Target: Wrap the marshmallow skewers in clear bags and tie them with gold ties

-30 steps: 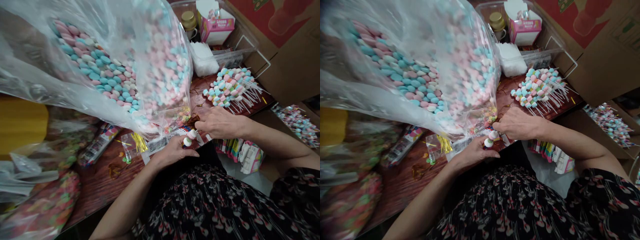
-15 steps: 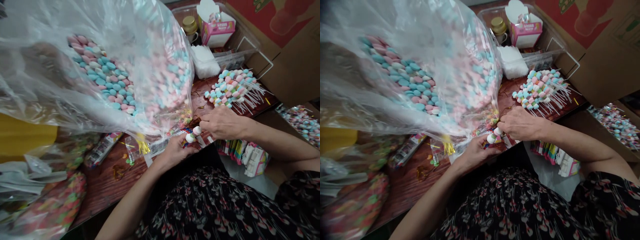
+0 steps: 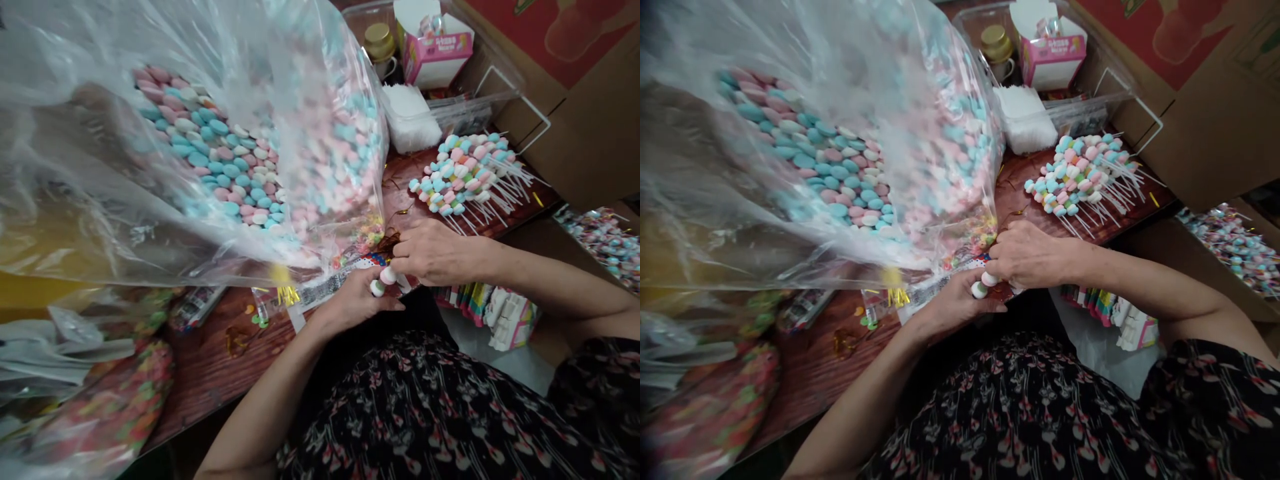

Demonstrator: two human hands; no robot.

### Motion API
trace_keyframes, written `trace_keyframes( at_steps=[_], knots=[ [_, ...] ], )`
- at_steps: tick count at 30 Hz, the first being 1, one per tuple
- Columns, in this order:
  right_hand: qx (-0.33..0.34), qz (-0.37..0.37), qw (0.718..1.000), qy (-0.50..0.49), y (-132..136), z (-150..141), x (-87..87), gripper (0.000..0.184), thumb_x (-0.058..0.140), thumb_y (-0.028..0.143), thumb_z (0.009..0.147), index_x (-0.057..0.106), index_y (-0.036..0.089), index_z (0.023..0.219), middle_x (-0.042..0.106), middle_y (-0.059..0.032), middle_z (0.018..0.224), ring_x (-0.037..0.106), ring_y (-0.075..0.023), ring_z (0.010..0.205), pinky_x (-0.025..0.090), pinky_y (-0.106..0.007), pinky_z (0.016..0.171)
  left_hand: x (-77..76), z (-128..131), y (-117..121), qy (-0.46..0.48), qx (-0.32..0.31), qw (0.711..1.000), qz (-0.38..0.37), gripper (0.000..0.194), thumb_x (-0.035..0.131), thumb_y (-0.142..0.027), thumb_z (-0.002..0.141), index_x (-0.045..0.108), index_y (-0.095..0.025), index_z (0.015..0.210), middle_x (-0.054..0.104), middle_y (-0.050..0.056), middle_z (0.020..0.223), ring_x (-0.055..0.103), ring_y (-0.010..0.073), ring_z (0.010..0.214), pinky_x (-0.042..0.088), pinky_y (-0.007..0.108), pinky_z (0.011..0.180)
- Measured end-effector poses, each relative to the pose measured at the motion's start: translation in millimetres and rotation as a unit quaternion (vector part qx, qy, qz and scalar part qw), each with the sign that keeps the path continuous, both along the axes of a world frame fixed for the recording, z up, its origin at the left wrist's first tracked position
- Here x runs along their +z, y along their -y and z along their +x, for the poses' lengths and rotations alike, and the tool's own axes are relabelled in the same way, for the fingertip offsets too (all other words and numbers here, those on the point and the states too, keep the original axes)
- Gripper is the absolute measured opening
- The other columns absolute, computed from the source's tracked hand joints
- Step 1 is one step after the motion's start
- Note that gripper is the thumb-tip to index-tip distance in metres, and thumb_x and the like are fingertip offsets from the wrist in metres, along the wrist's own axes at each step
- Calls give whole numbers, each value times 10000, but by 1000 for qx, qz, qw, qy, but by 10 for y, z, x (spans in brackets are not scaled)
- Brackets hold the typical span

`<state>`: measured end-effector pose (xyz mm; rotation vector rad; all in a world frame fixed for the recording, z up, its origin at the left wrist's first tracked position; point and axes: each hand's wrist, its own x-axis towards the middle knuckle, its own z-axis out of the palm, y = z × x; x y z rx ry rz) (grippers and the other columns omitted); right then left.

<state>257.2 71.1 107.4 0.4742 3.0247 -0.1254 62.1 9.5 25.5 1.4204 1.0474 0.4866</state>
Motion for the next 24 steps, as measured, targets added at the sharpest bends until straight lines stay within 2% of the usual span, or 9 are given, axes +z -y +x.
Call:
trace_keyframes(
  at_steps=[3, 6, 7, 10, 11, 12, 16, 21, 24],
  knots=[
    [14, -41, 999, 1, 21, -72, -110, 122, 540, 213, 904, 659, 185, 910, 678, -39, 788, 496, -135, 645, 208, -302, 609, -46, 48, -9, 20, -35, 999, -8, 322, 807, -266, 649, 697, -154, 930, 679, -1, 847, 595, 166, 778, 478, 270, 710],
    [36, -64, 997, -12, 83, -139, -212, 134, 535, 231, 905, 660, 187, 890, 683, -38, 828, 487, -130, 642, 204, -300, 601, -53, 50, -12, 27, -20, 999, -3, 324, 811, -292, 648, 700, -152, 919, 683, 1, 845, 603, 173, 776, 500, 284, 721],
    [41, -62, 997, -21, 93, -146, -237, 136, 536, 241, 903, 662, 190, 890, 682, -39, 842, 486, -132, 646, 201, -301, 598, -36, 28, -10, 38, -12, 999, 0, 383, 826, -298, 631, 697, -155, 962, 689, 5, 880, 612, 182, 808, 508, 293, 748],
    [33, -34, 997, -59, 68, -118, -274, 155, 515, 232, 906, 660, 181, 888, 663, -47, 821, 478, -141, 659, 210, -307, 601, 38, -101, 7, 57, 10, 998, 24, 739, 891, -296, 541, 617, -192, 1219, 678, 32, 1113, 604, 231, 1034, 482, 335, 925],
    [27, -22, 997, -75, 44, -99, -273, 160, 502, 212, 905, 655, 172, 882, 651, -48, 799, 473, -143, 663, 220, -308, 606, 55, -152, 17, 48, 14, 998, 29, 793, 896, -298, 535, 593, -204, 1261, 667, 36, 1157, 590, 241, 1081, 465, 345, 961],
    [23, -12, 996, -90, 16, -80, -266, 162, 492, 190, 899, 648, 162, 866, 637, -48, 778, 467, -145, 666, 230, -308, 610, 62, -197, 31, 34, 14, 999, 27, 761, 887, -307, 552, 603, -206, 1252, 670, 33, 1149, 590, 245, 1079, 462, 348, 962],
    [29, 18, 990, -137, -95, -22, -194, 157, 472, 136, 883, 625, 151, 849, 619, -51, 801, 471, -155, 723, 285, -302, 643, 3, -270, 91, 4, 12, 1000, -28, 355, 775, -339, 705, 697, -159, 1001, 692, 11, 910, 617, 196, 840, 495, 298, 789],
    [-5, 57, 981, -185, -229, 66, -73, 221, 402, 146, 946, 608, 158, 865, 611, -51, 837, 485, -155, 777, 321, -288, 674, -16, -212, 99, 26, 55, 998, -23, 367, 780, -313, 703, 690, -143, 1015, 684, 8, 886, 599, 166, 803, 475, 266, 762],
    [-13, 54, 985, -164, -248, 82, -70, 226, 393, 143, 944, 582, 156, 821, 584, -45, 784, 468, -151, 736, 315, -286, 652, 15, -167, 72, 42, 78, 996, -17, 378, 808, -311, 666, 698, -140, 985, 691, 15, 865, 608, 173, 801, 481, 269, 760]
  ],
)
